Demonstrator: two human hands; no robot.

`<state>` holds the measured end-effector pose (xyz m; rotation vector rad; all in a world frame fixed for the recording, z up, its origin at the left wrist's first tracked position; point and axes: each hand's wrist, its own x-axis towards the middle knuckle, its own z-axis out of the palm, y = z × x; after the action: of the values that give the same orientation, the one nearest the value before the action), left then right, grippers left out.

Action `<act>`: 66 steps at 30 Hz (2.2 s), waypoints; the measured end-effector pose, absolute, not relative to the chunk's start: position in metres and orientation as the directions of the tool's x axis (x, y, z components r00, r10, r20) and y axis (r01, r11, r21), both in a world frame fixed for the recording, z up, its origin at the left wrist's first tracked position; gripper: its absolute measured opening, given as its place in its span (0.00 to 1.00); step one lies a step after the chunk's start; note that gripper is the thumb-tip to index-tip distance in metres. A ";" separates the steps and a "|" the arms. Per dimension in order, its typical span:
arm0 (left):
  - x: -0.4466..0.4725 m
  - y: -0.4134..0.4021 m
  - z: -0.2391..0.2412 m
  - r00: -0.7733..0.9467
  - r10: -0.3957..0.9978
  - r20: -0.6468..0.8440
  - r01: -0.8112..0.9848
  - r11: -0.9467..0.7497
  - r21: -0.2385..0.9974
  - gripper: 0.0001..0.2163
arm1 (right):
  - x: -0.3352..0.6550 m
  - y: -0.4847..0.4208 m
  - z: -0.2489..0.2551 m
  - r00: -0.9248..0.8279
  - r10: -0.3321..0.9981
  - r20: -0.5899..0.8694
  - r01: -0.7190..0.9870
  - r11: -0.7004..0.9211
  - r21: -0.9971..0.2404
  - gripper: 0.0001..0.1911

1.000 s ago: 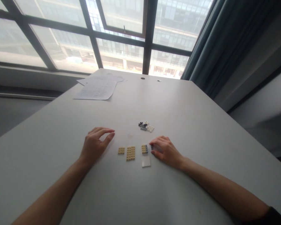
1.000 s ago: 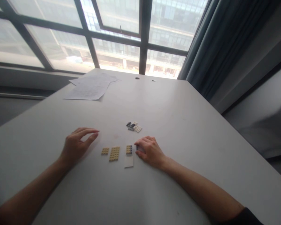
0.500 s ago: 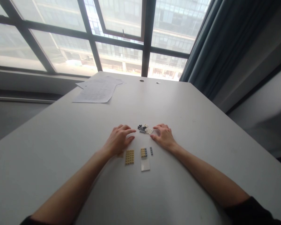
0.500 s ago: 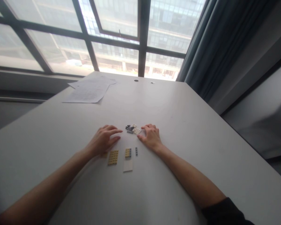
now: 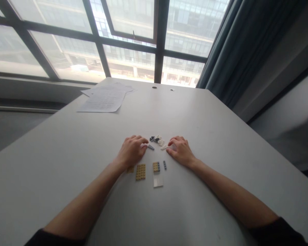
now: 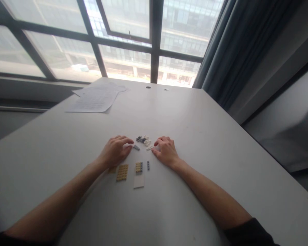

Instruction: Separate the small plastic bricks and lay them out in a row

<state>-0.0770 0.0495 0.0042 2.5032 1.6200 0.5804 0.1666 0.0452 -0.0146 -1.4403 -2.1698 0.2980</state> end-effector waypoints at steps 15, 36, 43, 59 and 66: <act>-0.062 0.042 0.010 0.314 0.935 0.165 0.908 -0.347 0.234 0.13 | 0.162 0.027 -0.006 -0.311 0.907 0.285 0.872 0.392 -0.293 0.13; -0.083 0.032 0.015 0.284 0.956 0.079 0.040 -0.094 0.995 0.19 | 0.190 0.038 0.017 -0.560 0.827 0.039 0.179 0.167 -0.970 0.13; -0.051 0.008 0.035 0.455 0.870 0.188 0.359 -0.372 0.856 0.13 | 0.203 0.010 0.025 -0.481 0.876 0.015 0.237 0.147 -0.960 0.15; 0.001 -0.005 0.015 0.625 0.753 0.206 0.712 -0.658 0.246 0.08 | 0.206 -0.018 -0.004 -0.459 0.870 0.181 0.723 0.484 -0.494 0.14; 0.001 -0.004 0.015 0.617 0.764 0.191 0.720 -0.645 0.256 0.08 | 0.203 -0.015 -0.005 -0.459 0.871 0.178 0.719 0.481 -0.502 0.15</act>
<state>0.0008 -0.0045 0.0149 2.6840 1.2405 0.4265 0.2031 -0.0155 -0.0054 -1.3237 -2.3211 0.5033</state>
